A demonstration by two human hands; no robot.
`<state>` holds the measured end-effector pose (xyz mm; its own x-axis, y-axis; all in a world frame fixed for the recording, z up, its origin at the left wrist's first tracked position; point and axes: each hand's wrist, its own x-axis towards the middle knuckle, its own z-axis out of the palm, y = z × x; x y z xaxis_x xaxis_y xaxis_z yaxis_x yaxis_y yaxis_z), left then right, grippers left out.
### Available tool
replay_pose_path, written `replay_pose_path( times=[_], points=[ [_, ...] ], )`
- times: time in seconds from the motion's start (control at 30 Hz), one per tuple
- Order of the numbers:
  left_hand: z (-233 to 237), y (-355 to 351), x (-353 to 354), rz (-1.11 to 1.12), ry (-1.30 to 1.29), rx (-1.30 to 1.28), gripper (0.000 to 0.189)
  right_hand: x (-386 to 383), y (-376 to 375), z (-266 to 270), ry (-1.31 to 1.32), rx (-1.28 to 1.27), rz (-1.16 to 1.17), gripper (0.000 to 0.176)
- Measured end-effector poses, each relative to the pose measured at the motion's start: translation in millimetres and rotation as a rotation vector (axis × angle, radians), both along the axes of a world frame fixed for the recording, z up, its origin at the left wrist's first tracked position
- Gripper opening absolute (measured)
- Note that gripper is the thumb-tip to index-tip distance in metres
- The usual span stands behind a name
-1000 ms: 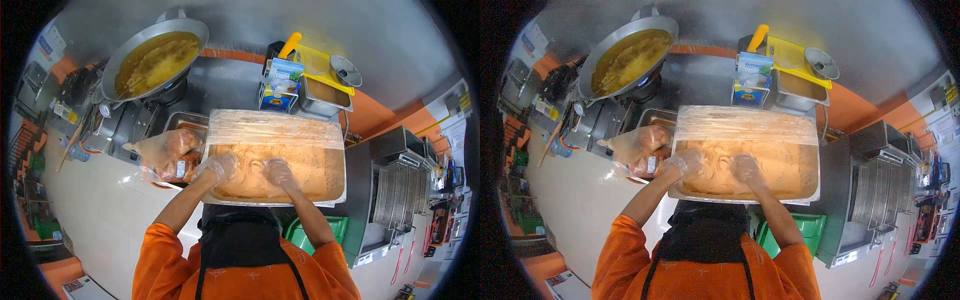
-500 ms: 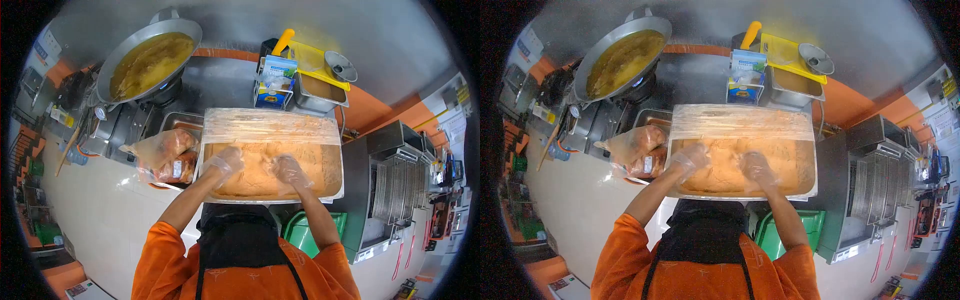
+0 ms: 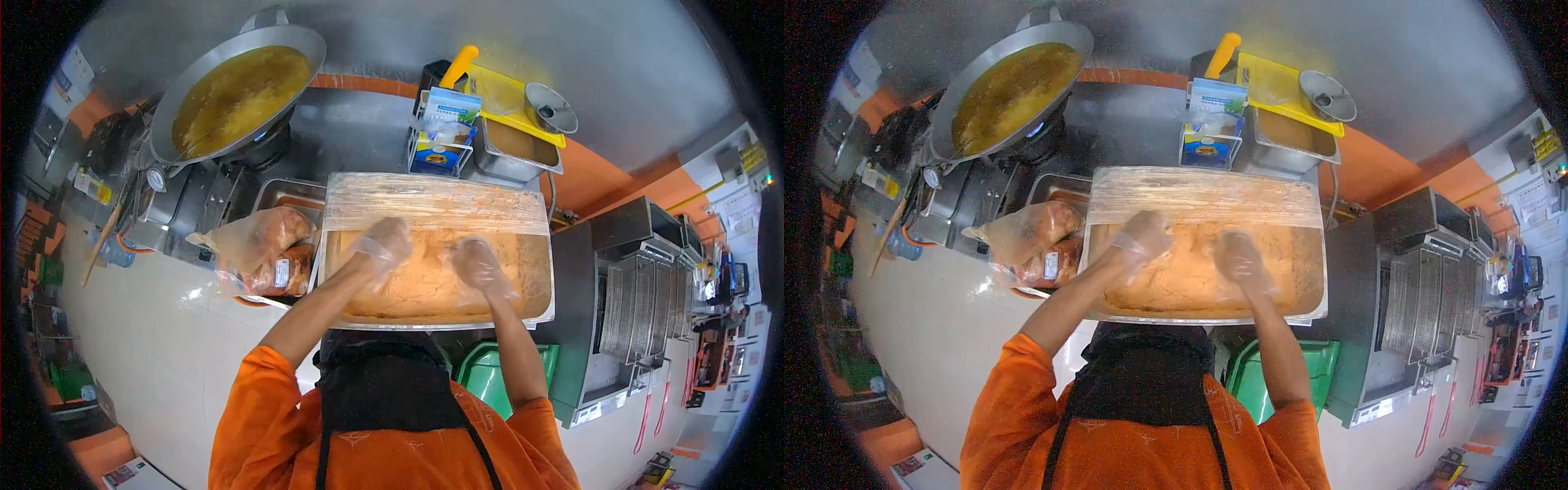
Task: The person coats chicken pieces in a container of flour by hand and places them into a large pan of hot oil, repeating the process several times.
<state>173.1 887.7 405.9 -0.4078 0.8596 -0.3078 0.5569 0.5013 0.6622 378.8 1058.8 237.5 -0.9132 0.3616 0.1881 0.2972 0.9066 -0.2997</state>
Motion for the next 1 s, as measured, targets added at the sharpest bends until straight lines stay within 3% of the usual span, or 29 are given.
replay_pose_path(
  times=[0.1, 0.13, 0.2, 0.23, 0.3, 0.33, 0.4, 0.43, 0.47, 0.5, 0.53, 0.6, 0.67, 0.8, 0.9, 1.0],
  points=[
    [-39, 32, 30, -0.115, 0.165, 0.121, 0.022, -44, -63, 128, -0.026, 0.046, -0.062, 0.015],
    [-33, 32, 27, -0.116, 0.164, 0.124, 0.022, -42, -59, 122, -0.027, 0.05, -0.063, 0.015],
    [-17, 27, 15, -0.097, 0.053, 0.101, 0.023, -34, -52, 108, -0.21, 0.382, -0.187, 0.017],
    [-22, 25, 5, -0.124, 0.122, 0.148, 0.019, -28, -41, 109, -0.206, 0.386, -0.188, 0.017],
    [-10, 17, 3, -0.096, 0.102, 0.172, 0.018, -17, -26, 115, -0.112, -0.046, -0.088, 0.018],
    [-6, 12, 2, -0.066, 0.082, 0.196, 0.018, -15, -28, 114, -0.114, -0.043, -0.078, 0.018],
    [-33, 21, 11, -0.101, 0.141, 0.195, 0.02, -9, -41, 111, -0.013, 0.507, -0.091, 0.015],
    [-40, 25, 13, -0.144, 0.205, 0.192, 0.021, -11, -45, 119, -0.003, 0.516, -0.065, 0.015],
    [-34, 23, 13, -0.11, 0.213, 0.197, 0.021, -14, -50, 136, 0.007, 0.362, -0.078, 0.015],
    [-23, 17, 11, -0.122, 0.204, 0.267, 0.023, -21, -54, 154, 0.013, 0.206, -0.082, 0.016],
    [-10, 12, 5, -0.134, 0.199, 0.337, 0.024, -31, -55, 175, 0.025, 0.214, -0.042, 0.016],
    [35, 2, -12, -0.105, 0.187, 0.308, 0.025, -49, -58, 220, -0.307, 0.128, -0.07, 0.019],
    [82, -14, -33, -0.094, 0.165, 0.277, 0.026, -70, -58, 261, -0.081, 0.109, 0.095, 0.014],
    [178, -42, -97, -0.087, 0.265, 0.395, 0.029, -144, -61, 348, -0.058, 0.215, 0.242, 0.011],
    [219, -52, -167, -0.082, 0.483, 0.434, 0.028, -222, -74, 408, -0.015, 0.264, 0.375, 0.013],
    [255, -68, -239, -0.027, 0.602, 0.434, 0.028, -302, -81, 430, 0.079, 0.315, 0.336, 0.014]
  ],
)
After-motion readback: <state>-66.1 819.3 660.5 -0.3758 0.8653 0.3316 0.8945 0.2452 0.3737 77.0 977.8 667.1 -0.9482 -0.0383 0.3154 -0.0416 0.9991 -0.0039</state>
